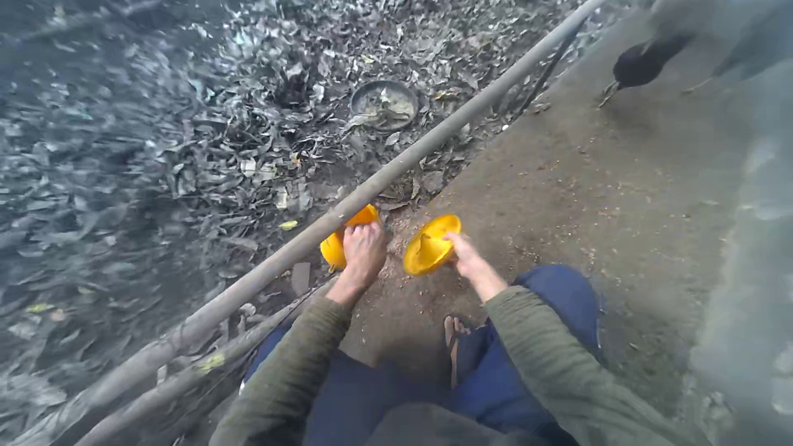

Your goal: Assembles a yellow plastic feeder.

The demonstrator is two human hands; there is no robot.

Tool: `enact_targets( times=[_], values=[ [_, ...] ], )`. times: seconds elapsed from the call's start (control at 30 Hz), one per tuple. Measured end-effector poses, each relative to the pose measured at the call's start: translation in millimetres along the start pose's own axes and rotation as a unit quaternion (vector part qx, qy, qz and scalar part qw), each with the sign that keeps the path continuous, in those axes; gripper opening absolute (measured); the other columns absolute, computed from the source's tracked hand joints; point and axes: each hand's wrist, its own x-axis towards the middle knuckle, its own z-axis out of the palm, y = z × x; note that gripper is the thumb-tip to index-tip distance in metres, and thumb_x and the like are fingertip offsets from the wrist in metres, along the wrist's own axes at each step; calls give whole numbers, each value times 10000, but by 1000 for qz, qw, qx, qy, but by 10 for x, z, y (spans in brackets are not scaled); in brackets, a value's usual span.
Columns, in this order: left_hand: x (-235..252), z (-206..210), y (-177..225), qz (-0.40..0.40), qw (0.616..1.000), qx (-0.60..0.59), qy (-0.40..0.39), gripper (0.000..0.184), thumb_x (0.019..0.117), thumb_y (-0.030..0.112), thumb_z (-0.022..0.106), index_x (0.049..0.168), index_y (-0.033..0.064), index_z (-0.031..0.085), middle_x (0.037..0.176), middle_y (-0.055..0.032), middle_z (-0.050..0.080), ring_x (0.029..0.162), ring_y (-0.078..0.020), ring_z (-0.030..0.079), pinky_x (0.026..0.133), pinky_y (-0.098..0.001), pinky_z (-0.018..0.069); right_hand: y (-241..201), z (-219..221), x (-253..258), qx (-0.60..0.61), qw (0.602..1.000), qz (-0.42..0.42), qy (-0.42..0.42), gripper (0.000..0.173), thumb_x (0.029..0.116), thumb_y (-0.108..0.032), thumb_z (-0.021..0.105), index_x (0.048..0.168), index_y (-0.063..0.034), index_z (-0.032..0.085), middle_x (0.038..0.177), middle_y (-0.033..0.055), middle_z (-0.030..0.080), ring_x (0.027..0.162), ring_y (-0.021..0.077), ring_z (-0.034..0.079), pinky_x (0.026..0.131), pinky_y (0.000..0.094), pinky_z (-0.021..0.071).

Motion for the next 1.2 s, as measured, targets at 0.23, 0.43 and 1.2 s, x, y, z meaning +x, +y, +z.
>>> enact_targets(
  times=[0.23,0.43,1.2],
  values=[
    [-151,-109,-264,86,985,-126,80,542,970,506,635,893,-30,668,851,-223,686,911,-417,687,887,-618,494,54,209,-41,-24,1000,18,-9,602,974,-180,608,1523,-121,368,1377,238,548,1218,385,578,914,580,526],
    [-299,10,-649,161,941,-240,175,494,891,456,725,691,19,610,662,-106,610,662,-255,641,634,-486,519,300,324,-206,-8,999,12,-33,665,929,-87,601,1531,-135,322,1335,237,570,1165,378,615,859,577,555],
    [-306,116,-98,-12,940,-181,288,630,978,538,589,617,30,496,600,-144,513,615,-342,570,620,-523,439,673,175,-664,84,990,-12,-115,686,850,90,534,1487,-68,334,1238,216,614,1003,299,683,743,443,607]
  ],
)
